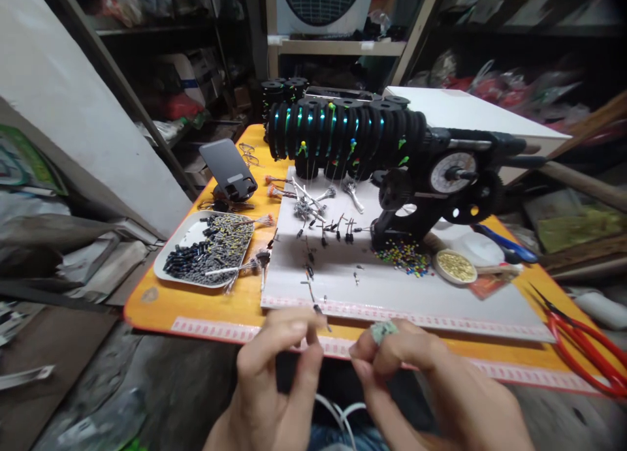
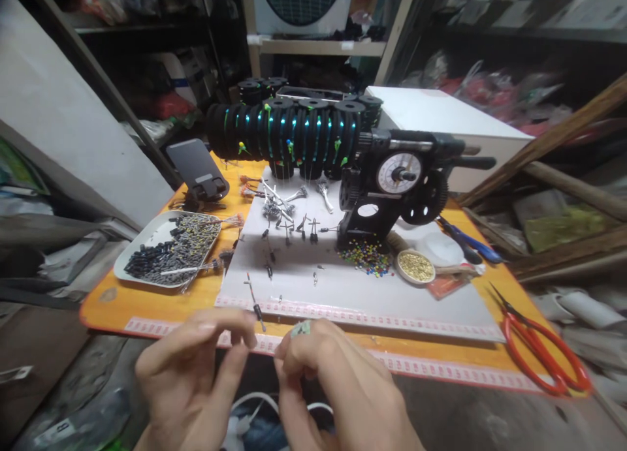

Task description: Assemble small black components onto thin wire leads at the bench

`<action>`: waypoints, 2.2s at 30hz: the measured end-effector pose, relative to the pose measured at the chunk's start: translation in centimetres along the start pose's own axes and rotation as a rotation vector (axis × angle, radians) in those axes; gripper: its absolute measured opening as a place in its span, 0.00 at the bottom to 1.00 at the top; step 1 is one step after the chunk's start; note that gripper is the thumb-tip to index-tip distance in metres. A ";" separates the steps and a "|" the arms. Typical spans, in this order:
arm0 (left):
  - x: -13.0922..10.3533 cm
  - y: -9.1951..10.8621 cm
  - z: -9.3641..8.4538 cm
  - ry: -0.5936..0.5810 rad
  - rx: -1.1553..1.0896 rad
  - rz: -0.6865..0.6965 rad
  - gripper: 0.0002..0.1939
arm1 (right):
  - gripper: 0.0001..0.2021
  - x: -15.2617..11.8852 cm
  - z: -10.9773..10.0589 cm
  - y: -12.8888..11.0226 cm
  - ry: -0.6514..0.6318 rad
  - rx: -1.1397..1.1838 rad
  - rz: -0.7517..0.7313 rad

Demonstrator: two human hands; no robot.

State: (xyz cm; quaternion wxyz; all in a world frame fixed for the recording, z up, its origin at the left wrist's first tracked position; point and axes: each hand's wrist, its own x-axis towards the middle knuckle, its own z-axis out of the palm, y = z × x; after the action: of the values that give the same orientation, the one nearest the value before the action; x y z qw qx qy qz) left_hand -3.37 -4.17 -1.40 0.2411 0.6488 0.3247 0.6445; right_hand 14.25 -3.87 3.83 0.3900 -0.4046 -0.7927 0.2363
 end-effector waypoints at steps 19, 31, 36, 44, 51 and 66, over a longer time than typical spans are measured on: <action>3.3 1.2 -1.9 -0.359 0.450 0.284 0.10 | 0.08 2.6 -1.2 0.2 -0.115 0.194 0.159; 2.0 1.8 -2.3 -0.161 0.182 -0.100 0.12 | 0.13 1.2 1.4 0.9 0.017 0.042 -0.374; 1.8 1.6 -2.7 -0.164 0.196 -0.136 0.11 | 0.12 1.7 0.5 1.5 -0.046 -0.170 -0.419; 2.2 1.1 -2.9 -0.190 0.209 -0.104 0.12 | 0.13 1.9 0.2 1.7 -0.126 -0.076 -0.204; 2.3 0.8 -3.1 -0.193 0.275 -0.112 0.11 | 0.14 1.6 0.5 1.8 -0.074 -0.114 -0.187; 3.0 1.6 -1.7 -0.161 0.374 -0.074 0.10 | 0.10 2.7 1.4 2.7 -0.126 -0.121 -0.375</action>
State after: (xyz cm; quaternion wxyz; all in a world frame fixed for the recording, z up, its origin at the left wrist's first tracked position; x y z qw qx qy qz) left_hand -5.03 -3.20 1.88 0.1654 0.7193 0.4420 0.5097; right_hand 13.32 -0.26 2.27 0.3519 -0.2570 -0.8897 0.1364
